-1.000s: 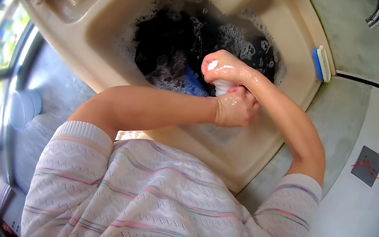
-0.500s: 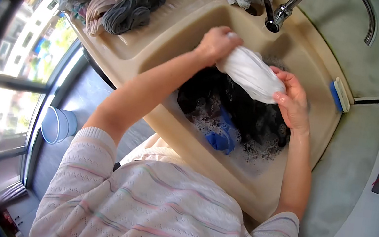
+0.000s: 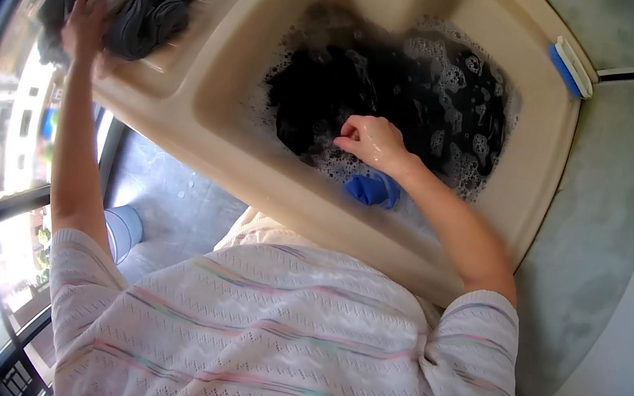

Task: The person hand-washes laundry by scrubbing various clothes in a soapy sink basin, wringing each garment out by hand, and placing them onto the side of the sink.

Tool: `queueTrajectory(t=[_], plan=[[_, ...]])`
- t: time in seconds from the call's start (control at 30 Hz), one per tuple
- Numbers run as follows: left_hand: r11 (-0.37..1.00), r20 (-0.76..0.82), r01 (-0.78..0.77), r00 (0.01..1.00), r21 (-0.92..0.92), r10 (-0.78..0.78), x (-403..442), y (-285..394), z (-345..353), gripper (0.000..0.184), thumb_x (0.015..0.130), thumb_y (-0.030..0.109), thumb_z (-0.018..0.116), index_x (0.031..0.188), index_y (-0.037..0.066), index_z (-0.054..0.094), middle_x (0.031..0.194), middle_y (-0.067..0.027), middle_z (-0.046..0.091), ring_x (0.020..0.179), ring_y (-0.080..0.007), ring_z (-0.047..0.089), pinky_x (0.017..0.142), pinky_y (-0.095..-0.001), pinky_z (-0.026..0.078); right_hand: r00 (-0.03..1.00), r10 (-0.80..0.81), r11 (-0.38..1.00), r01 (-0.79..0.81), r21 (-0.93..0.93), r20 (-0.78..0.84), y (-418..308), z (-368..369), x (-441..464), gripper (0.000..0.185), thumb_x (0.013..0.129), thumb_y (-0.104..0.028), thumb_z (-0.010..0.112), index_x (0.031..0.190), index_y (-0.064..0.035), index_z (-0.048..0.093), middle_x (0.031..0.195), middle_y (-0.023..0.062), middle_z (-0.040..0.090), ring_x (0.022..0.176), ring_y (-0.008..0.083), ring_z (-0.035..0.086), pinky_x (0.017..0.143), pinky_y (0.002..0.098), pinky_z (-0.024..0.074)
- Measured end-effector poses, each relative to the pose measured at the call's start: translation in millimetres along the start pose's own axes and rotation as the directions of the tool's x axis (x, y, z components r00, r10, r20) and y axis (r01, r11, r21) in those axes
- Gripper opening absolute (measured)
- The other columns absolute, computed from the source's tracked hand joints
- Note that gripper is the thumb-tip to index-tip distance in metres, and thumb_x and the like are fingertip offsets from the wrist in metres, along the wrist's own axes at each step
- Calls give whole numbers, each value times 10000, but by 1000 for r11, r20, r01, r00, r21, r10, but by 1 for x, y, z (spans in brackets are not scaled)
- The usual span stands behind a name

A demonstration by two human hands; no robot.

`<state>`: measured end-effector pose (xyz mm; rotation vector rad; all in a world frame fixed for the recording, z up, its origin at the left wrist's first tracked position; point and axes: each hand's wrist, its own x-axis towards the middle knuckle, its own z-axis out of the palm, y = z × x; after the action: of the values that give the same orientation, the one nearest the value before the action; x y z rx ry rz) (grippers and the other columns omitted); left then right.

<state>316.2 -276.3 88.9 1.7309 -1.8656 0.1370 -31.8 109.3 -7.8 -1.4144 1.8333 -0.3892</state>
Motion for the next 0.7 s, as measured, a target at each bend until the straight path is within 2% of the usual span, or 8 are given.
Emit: queueTrajectory(t=[0.1,0.17,0.27,0.33,0.37,0.43,0.53,0.7], plan=[[993,100,-24,995,119,12,11,4,-17,473,664,528,589,1070,286,616,1110,-101,585,1068,-304,517,898,-416,395,996,3,974,-24,-224,-93,11,22,7,202,736,-248,654,802,-60,617,710,94,628,698,241,618,652,352,480],[965,-91,-254,962,64,259,24,-3,-12,418,675,488,608,1029,268,641,1097,-99,590,1026,-287,542,891,-384,404,985,-61,960,12,-281,-164,25,32,15,175,735,-215,652,798,-57,613,702,99,622,686,236,615,646,344,480],[880,-191,-462,879,-112,437,-31,82,-47,288,735,333,617,991,206,657,1007,-83,626,938,-231,586,830,-329,443,993,61,986,-45,161,-97,32,11,14,116,736,-139,634,799,-46,605,686,95,616,658,203,607,624,316,480],[796,181,-348,855,-495,486,-87,146,-49,209,759,221,603,949,158,665,895,-76,650,801,-198,618,741,-299,477,980,173,873,-107,475,-97,43,-4,11,58,754,-54,603,799,-18,593,661,52,607,602,114,577,582,259,464],[646,230,-319,752,-694,618,-106,154,-12,187,749,172,606,921,135,668,828,-75,654,705,-182,622,681,-281,487,969,220,857,-134,498,-117,49,-12,9,67,756,-52,606,811,-16,591,664,48,608,594,108,574,577,253,461],[633,519,-414,363,-655,774,-166,209,-16,161,746,116,616,898,80,654,831,-65,643,726,-160,607,671,-277,479,947,272,851,-154,502,-170,64,-21,4,83,758,-50,612,830,-16,590,668,45,609,587,103,572,572,246,458],[510,780,-665,-182,-546,599,-241,252,18,190,705,165,599,880,140,665,904,-75,636,925,-239,585,793,-362,472,921,297,866,-148,478,-253,82,-25,-5,98,757,-49,616,848,-21,591,673,43,612,588,104,573,572,243,456],[425,843,-749,-330,-508,425,-287,267,50,192,709,161,613,872,76,668,919,-123,639,896,-266,610,748,-374,487,896,349,801,-132,584,-276,102,-23,-21,174,742,-114,660,878,-23,601,695,50,618,623,117,582,592,256,458]])
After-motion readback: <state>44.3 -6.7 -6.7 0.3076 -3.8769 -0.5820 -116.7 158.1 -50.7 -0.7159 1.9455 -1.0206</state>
